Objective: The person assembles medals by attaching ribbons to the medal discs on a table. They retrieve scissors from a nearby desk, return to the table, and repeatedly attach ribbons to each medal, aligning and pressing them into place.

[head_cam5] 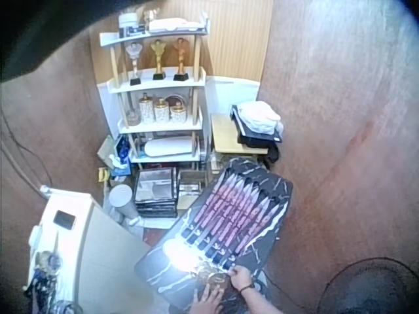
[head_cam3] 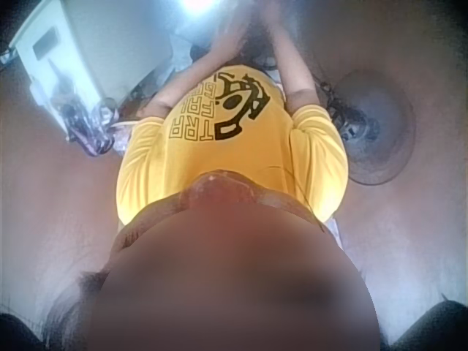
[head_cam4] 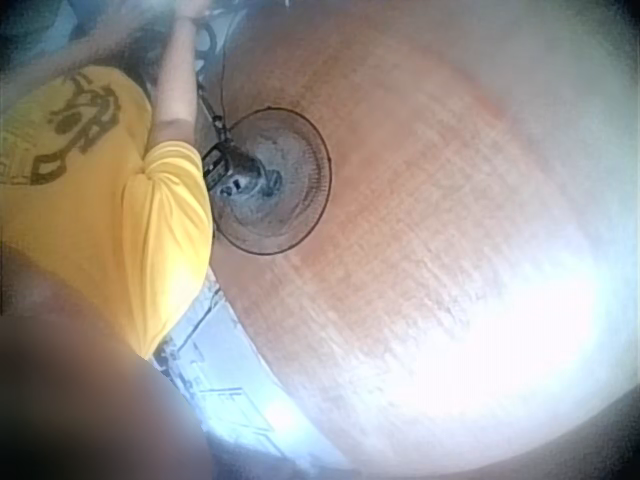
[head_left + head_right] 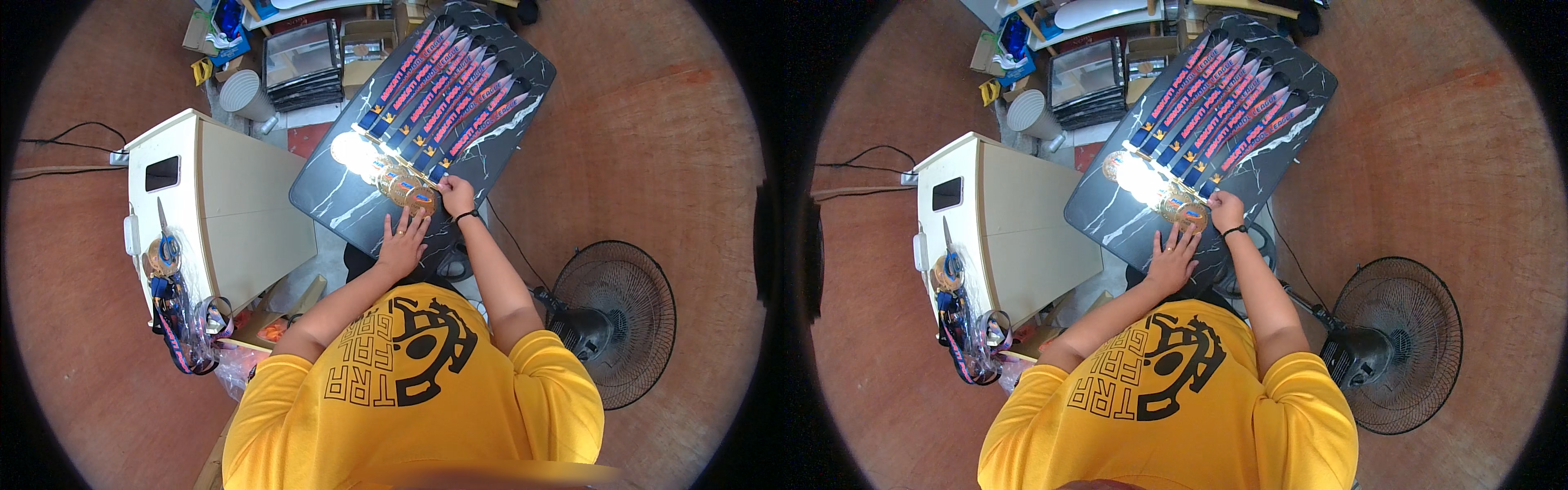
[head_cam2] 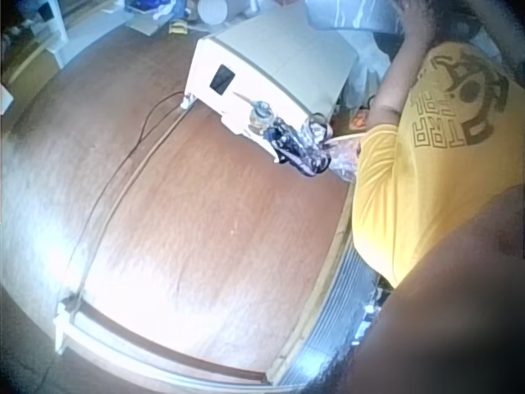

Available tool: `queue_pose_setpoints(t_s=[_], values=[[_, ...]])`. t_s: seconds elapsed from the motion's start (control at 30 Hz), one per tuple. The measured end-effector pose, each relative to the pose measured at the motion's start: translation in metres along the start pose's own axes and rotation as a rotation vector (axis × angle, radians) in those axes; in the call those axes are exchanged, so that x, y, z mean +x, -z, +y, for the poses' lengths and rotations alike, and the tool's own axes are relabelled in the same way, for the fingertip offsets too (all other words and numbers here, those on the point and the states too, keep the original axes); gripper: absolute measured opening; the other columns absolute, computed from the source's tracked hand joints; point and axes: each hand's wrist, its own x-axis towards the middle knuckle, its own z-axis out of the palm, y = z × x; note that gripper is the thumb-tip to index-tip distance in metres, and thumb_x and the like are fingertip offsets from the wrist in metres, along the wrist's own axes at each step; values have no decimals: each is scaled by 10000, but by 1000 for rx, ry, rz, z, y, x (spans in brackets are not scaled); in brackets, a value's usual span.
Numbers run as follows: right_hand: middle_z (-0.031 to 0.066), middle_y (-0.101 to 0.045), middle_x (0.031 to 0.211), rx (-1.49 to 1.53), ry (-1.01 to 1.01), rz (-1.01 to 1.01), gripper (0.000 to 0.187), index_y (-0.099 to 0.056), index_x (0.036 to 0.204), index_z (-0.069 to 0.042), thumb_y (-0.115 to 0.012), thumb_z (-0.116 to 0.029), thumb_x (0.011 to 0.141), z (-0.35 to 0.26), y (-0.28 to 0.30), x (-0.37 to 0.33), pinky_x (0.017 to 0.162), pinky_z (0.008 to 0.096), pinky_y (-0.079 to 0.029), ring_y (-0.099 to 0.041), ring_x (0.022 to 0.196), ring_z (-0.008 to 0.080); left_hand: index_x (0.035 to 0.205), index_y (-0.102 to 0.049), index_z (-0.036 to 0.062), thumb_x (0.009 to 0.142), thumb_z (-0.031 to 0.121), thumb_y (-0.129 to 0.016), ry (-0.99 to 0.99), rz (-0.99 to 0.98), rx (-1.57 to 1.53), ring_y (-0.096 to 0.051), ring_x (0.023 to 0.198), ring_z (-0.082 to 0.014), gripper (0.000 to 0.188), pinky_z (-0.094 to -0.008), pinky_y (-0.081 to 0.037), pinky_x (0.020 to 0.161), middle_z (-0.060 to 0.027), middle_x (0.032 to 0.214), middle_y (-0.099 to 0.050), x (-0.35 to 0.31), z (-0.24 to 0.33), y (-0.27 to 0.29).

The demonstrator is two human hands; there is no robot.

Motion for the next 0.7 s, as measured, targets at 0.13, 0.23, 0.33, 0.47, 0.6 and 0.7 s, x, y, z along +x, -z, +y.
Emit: queue_pose_setpoints(t_s=[0.13, 0.23, 0.33, 0.47, 0.6, 0.7], values=[[165, -688, 774, -42, -25, -12, 120, -714, 842, -31, -736, -132, 781, -5, -1, 1, 679, 404, -511, -674, 724, 318, 1524, -298, 138, 948, 391, -545, -1, 24, 38, -156, 1477, -323, 676, -654, -143, 1128, -50, 1608, -200, -2, -5, -5], [166, -690, 767, -57, -44, 21, 127, -717, 834, -30, -741, -142, 778, -10, -4, 0, 686, 402, -517, -679, 728, 319, 1523, -295, 129, 952, 398, -537, -2, 30, 40, -156, 1477, -315, 676, -652, -139, 1130, -50, 1606, -206, -3, -9, -5], [164, -691, 766, -85, -89, 41, 137, -719, 821, -37, -753, -159, 770, -14, -5, -3, 694, 396, -524, -684, 735, 314, 1523, -296, 124, 957, 399, -528, -6, 35, 25, -157, 1477, -313, 671, -652, -137, 1130, -54, 1603, -211, -4, -11, -4], [169, -699, 786, -91, -127, 9, 205, -718, 812, -45, -778, -236, 769, -12, -1, -1, 700, 392, -531, -688, 750, 314, 1520, -303, 125, 960, 404, -518, -8, 21, -2, -166, 1475, -312, 661, -654, -138, 1128, -63, 1599, -218, -4, -10, -1], [183, -706, 818, -34, -190, 166, 330, -706, 848, -50, -766, -368, 785, -5, -1, 15, 719, 419, -534, -690, 786, 348, 1513, -317, 127, 962, 411, -514, -18, 17, -11, -181, 1470, -310, 650, -662, -147, 1122, -70, 1595, -227, -4, -11, 0], [198, -708, 858, -105, -275, 231, 388, -694, 881, -53, -730, -432, 803, -2, 3, 44, 763, 461, -531, -682, 839, 383, 1507, -324, 123, 961, 411, -514, -15, 12, -10, -192, 1467, -311, 646, -672, -161, 1112, -75, 1591, -234, -3, -11, 1]])
